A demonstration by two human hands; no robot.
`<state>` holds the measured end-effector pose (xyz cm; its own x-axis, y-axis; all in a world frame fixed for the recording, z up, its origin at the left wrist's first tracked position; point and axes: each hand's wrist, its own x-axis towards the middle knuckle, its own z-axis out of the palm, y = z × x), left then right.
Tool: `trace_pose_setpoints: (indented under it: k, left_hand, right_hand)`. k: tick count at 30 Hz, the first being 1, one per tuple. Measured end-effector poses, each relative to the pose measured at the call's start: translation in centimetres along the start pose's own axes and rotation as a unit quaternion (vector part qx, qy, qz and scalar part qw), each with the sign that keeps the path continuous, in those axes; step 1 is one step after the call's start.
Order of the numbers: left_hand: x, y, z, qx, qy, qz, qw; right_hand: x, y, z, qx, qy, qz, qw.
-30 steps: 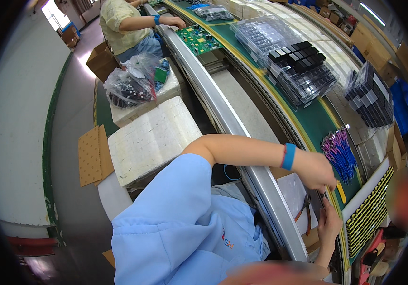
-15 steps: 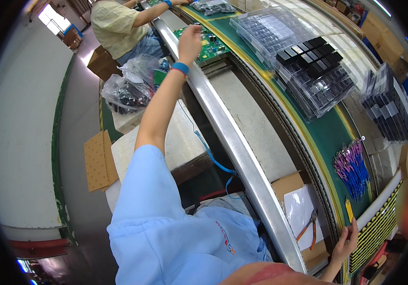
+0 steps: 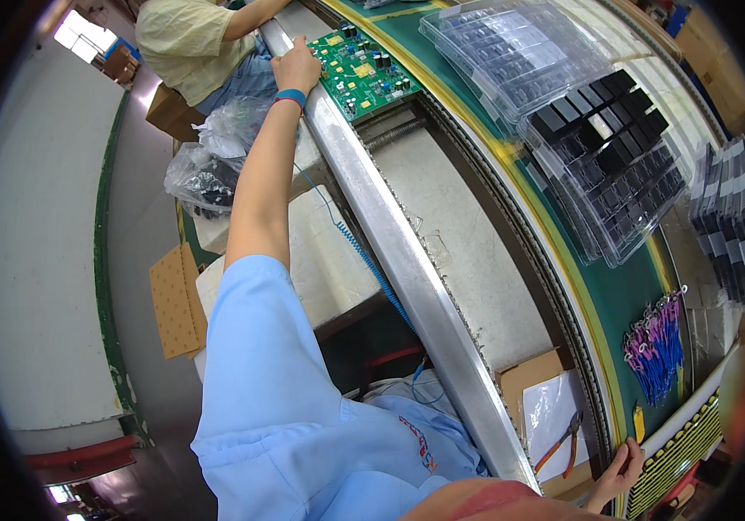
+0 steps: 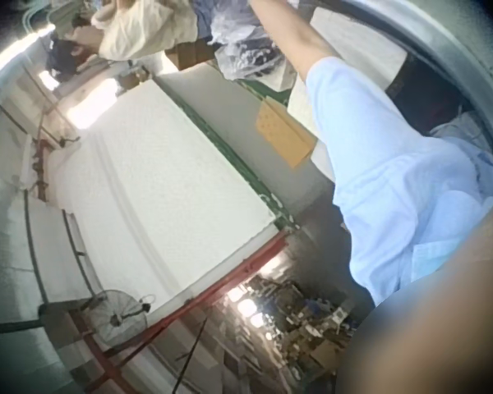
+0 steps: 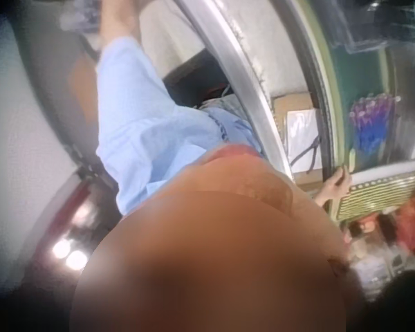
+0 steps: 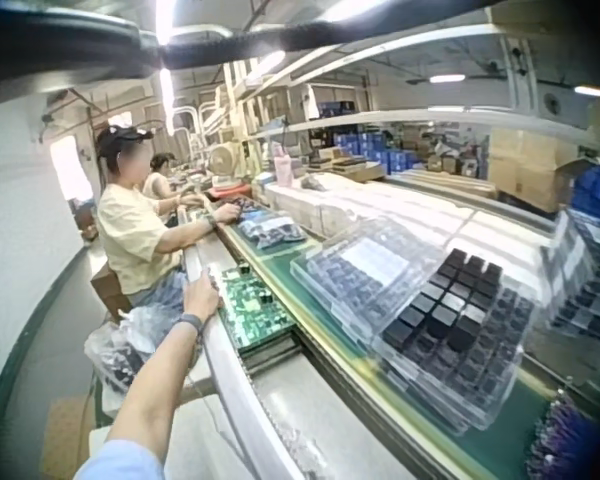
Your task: Manual assembly of components onto printed circuit boards (PCBs) on an assembly line.
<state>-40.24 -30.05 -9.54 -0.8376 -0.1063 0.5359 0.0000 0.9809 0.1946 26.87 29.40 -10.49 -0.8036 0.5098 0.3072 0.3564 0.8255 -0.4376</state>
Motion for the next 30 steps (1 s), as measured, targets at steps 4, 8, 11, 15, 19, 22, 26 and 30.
trace_pose_setpoints:
  k: [4,8,11,15,19,22,26,30]
  left_hand:
    - [-0.4,0.3,0.4,0.002,0.023,0.044,0.999]
    - [-1.5,3.5,0.1,0.066,0.019,0.108,0.992]
    - [-3.2,1.9,-2.2,0.05,0.062,0.146,0.986]
    - [-7.3,1.8,-3.8,-0.064,0.013,0.196,0.978]
    - [-12.4,6.1,-6.9,-0.106,-0.017,0.251,0.962]
    - [-16.7,10.1,-11.2,-0.123,-0.058,0.301,0.944]
    - [-21.7,14.8,-16.1,-0.205,-0.122,0.372,0.897]
    - [-26.2,18.4,-19.5,-0.206,-0.188,0.457,0.845]
  right_hand:
    - [0.1,-0.8,0.2,-0.024,0.037,-0.069,0.997]
    - [0.6,-2.8,-0.2,0.001,0.049,-0.069,0.996]
    - [1.7,-4.2,-0.2,0.031,0.026,-0.033,0.999]
    - [3.1,-5.9,-1.0,0.046,-0.015,-0.057,0.997]
    - [2.9,-6.4,-1.9,0.063,-0.027,-0.076,0.995]
    - [3.3,-7.4,-2.2,0.067,-0.033,-0.114,0.991]
    - [5.2,-9.2,-2.4,0.04,-0.023,-0.187,0.981]
    - [9.2,-12.0,-1.8,0.064,-0.019,-0.234,0.97]
